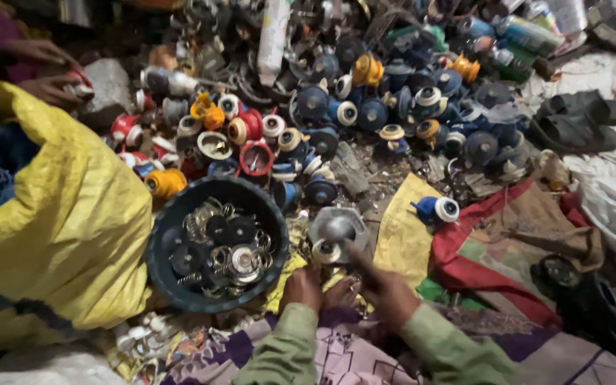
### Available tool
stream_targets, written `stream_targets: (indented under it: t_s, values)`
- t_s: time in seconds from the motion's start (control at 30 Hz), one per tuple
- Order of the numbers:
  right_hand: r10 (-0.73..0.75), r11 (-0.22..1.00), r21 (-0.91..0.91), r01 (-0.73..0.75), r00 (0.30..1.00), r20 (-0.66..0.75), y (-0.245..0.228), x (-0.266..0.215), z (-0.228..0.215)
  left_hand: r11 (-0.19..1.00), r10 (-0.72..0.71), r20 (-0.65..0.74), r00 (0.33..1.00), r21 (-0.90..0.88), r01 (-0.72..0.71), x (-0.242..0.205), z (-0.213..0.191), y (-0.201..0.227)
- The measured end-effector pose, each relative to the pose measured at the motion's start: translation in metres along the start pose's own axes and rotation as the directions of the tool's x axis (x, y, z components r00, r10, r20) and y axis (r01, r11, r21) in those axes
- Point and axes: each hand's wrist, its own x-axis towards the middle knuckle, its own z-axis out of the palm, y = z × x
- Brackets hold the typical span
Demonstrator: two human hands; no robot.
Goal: The person sits on the floor and uses a hammer and a metal anvil to strike and separate small cylindrical metal parts. The person repeatedly picks up parts, places them on the anvil, and hits them to remove or separate components, then sets the pieces aside.
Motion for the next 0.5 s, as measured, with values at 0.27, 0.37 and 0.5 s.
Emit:
stream_targets:
  t_s: [0.27,0.37,0.5]
  values:
    - [-0.021,0.999,0.036,0.031,0.969,-0.246,-0.015,-0.020,-0.025,0.988,0.128,-0.048,0.991,0.093,-0.124,0.003,0.014,-0.011]
    - [-0.176,0.984,-0.080,0.158,0.839,-0.515,-0.025,-0.034,-0.046,0.984,0.149,-0.113,0.982,0.119,-0.136,0.002,0.013,-0.009]
    - [-0.254,0.962,-0.098,0.254,0.709,-0.658,-0.028,-0.036,-0.048,0.995,0.096,-0.108,0.990,0.037,-0.093,0.004,0.008,-0.009]
